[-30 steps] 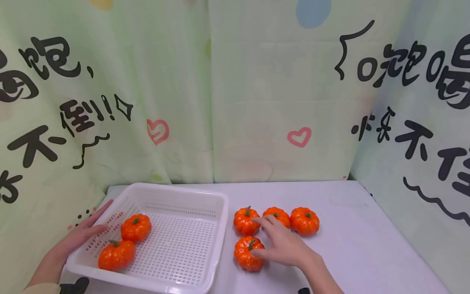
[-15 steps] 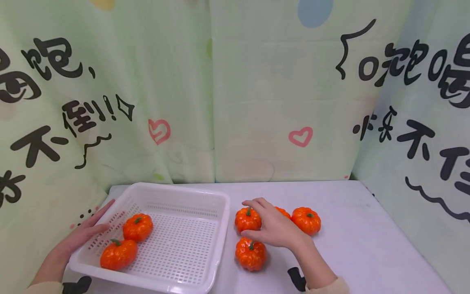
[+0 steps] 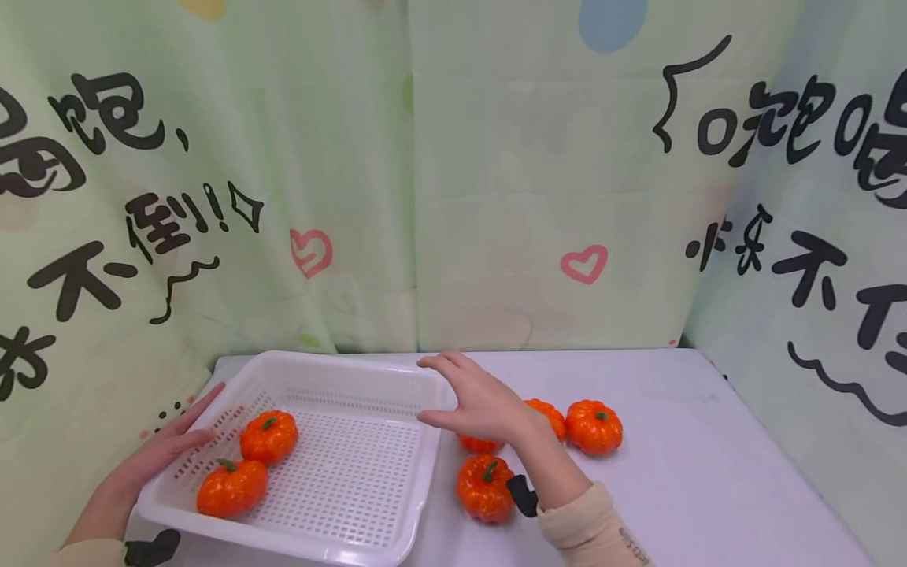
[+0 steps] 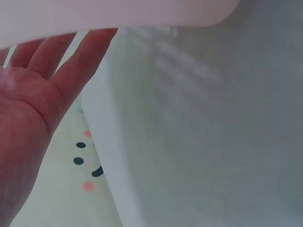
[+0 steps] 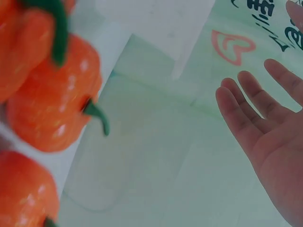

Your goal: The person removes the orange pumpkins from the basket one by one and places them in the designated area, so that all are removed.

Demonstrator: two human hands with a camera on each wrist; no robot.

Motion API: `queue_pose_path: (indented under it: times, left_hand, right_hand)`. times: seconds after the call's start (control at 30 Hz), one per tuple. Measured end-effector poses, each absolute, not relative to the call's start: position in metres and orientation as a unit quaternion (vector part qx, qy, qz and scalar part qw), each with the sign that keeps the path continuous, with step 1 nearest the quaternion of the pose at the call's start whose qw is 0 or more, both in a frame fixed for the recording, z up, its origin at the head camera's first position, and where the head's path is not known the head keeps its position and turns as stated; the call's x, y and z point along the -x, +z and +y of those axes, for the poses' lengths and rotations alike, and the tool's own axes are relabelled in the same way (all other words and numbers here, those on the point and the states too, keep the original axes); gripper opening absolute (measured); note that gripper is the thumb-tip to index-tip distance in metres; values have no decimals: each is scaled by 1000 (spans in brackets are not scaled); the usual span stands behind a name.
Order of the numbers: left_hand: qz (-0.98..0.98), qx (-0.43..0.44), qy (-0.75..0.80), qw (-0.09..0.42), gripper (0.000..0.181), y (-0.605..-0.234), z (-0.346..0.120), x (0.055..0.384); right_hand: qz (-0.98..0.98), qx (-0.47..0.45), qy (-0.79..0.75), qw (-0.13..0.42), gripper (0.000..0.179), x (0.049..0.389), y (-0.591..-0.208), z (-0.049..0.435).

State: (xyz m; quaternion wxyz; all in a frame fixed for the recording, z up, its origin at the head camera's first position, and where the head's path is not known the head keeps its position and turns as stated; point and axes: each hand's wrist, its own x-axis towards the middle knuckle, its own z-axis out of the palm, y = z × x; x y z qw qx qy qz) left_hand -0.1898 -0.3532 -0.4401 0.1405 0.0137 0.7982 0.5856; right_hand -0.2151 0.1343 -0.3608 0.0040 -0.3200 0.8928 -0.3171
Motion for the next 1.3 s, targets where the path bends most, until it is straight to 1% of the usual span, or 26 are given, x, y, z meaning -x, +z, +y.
queue_pose_path:
  times: [0.3, 0.53, 0.93, 1.13, 1.3]
  left_hand:
    - [808, -5, 574, 132, 75, -435, -354, 189]
    - [807, 6, 575, 136, 75, -432, -348, 192]
    - [795, 0, 592, 132, 75, -438, -349, 187]
    - [796, -6, 591, 129, 76, -438, -349, 187]
    - [796, 0, 590, 133, 76, -437, -348, 188]
  right_hand:
    - [873, 363, -325, 34, 65, 231, -353, 91]
    - [861, 401, -310, 33, 62, 241, -347, 65]
    - [846, 446, -287, 58, 61, 251, -332, 16]
    - [853, 456, -247, 61, 60, 255, -332, -8]
    - [855, 459, -228, 81, 61, 259, -336, -23]
